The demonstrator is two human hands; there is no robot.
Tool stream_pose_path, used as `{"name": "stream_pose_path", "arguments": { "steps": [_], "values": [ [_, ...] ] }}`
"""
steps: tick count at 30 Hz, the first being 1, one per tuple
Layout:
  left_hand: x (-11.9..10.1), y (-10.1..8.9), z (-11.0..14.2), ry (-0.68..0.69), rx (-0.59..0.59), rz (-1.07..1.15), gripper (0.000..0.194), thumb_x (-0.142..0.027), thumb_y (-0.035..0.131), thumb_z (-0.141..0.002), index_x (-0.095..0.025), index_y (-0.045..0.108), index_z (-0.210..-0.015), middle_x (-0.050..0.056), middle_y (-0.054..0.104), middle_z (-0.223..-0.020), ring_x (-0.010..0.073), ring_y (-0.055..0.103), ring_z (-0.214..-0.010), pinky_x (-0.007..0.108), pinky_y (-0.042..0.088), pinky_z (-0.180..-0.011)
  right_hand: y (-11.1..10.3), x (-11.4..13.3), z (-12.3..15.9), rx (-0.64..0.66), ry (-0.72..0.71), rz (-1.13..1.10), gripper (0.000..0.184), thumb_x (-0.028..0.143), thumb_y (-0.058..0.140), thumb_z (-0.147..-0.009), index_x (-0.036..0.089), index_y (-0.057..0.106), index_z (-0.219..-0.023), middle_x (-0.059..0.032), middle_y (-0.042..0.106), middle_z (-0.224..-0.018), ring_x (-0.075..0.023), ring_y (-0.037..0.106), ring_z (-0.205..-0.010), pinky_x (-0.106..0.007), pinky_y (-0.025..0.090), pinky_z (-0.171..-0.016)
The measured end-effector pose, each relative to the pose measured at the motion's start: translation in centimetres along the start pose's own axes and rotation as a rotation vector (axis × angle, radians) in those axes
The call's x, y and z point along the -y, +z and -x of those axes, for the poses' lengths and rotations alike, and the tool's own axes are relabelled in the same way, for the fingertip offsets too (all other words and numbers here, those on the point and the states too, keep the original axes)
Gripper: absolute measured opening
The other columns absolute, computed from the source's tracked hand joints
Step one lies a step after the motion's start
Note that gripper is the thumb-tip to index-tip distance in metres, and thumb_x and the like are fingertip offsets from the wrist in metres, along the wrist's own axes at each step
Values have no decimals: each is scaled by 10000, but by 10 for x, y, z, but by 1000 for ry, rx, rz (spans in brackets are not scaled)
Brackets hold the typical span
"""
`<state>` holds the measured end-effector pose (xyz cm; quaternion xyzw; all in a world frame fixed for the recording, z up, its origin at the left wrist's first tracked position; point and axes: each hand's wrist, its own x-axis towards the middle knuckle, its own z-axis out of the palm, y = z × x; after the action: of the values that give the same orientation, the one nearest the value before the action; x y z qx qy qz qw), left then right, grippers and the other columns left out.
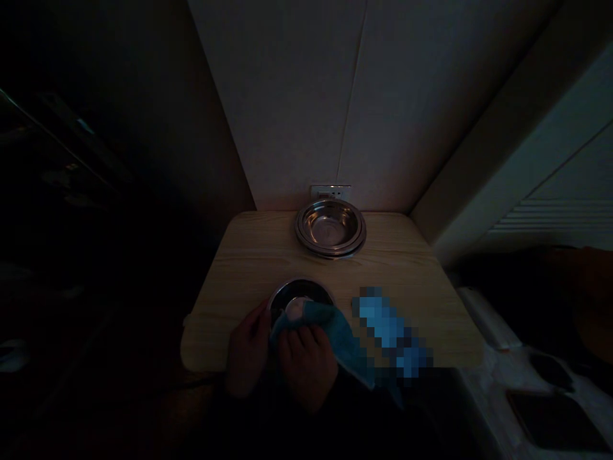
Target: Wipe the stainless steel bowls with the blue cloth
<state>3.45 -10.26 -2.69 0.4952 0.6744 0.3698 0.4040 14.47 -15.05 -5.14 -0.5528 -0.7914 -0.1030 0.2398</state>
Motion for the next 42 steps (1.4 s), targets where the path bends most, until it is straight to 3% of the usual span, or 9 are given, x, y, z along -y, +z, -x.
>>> {"name": "stream_pose_path", "arguments": {
  "steps": [3, 9, 16, 23, 27, 32, 35, 38, 42],
  "values": [
    [-1, -3, -2, 5, 9, -17, 491, -454, 500, -728, -103, 668, -1029, 112, 697, -1054, 246, 636, -965, 355, 475, -881, -3, -4, 2, 15, -32, -10, 132, 147, 457, -874, 134, 586, -896, -43, 574, -681, -197, 515, -684, -368, 369, -711],
    [-6, -3, -6, 40, 70, 5, 454, -448, 515, -738, -135, 679, -1023, 82, 698, -1066, 235, 627, -1000, 340, 469, -899, -20, -40, 13, 62, -265, -110, 201, 137, 409, -903, 114, 580, -1006, -63, 615, -780, -200, 527, -769, -361, 372, -779],
    [-8, 0, -9, 78, 22, -57, 415, -402, 482, -756, -144, 689, -1007, 80, 697, -1069, 233, 629, -999, 344, 454, -921, -3, -4, -4, 0, -51, -33, 103, 132, 484, -843, 151, 574, -797, -33, 568, -657, -193, 508, -637, -361, 376, -655],
    [-11, -1, -24, 90, 128, -41, 458, -469, 495, -756, -143, 676, -1023, 87, 687, -1090, 227, 614, -1018, 325, 444, -923, -17, -34, 11, 62, -233, -118, 149, 142, 460, -884, 125, 576, -976, -40, 604, -748, -183, 522, -719, -343, 376, -713],
    [-5, 2, -12, 40, 61, -62, 486, -496, 449, -778, -133, 650, -1031, 107, 678, -1088, 234, 612, -1001, 346, 445, -913, -19, -32, 11, 85, -167, -78, 118, 156, 495, -866, 133, 574, -950, -29, 590, -719, -188, 515, -698, -352, 364, -686],
    [7, -1, 13, -33, 0, -101, 500, -462, 398, -790, -130, 604, -1102, 127, 628, -1187, 246, 576, -1082, 364, 415, -955, -4, 0, -1, 20, -21, -15, 64, 152, 508, -848, 143, 567, -869, -28, 575, -682, -185, 502, -646, -345, 340, -610],
    [7, -5, 15, -53, -31, -101, 471, -434, 422, -779, -144, 614, -1096, 114, 640, -1173, 241, 585, -1074, 350, 422, -950, 2, 9, -4, -17, 33, -9, 85, 156, 484, -860, 135, 565, -876, -35, 571, -678, -184, 500, -642, -348, 343, -616],
    [2, -7, 8, -33, -9, -68, 454, -443, 485, -741, -144, 645, -1043, 100, 689, -1071, 243, 626, -986, 337, 474, -875, -3, -2, 2, 8, -27, -36, 123, 140, 468, -866, 118, 571, -931, -34, 574, -687, -187, 506, -666, -351, 355, -647],
    [-5, -5, 2, 5, 20, -20, 464, -459, 504, -737, -138, 654, -1037, 92, 698, -1053, 235, 635, -959, 324, 491, -839, -21, -33, 13, 92, -212, -108, 179, 148, 430, -893, 112, 567, -1003, -51, 599, -756, -189, 515, -730, -350, 370, -713]
  ]
}}
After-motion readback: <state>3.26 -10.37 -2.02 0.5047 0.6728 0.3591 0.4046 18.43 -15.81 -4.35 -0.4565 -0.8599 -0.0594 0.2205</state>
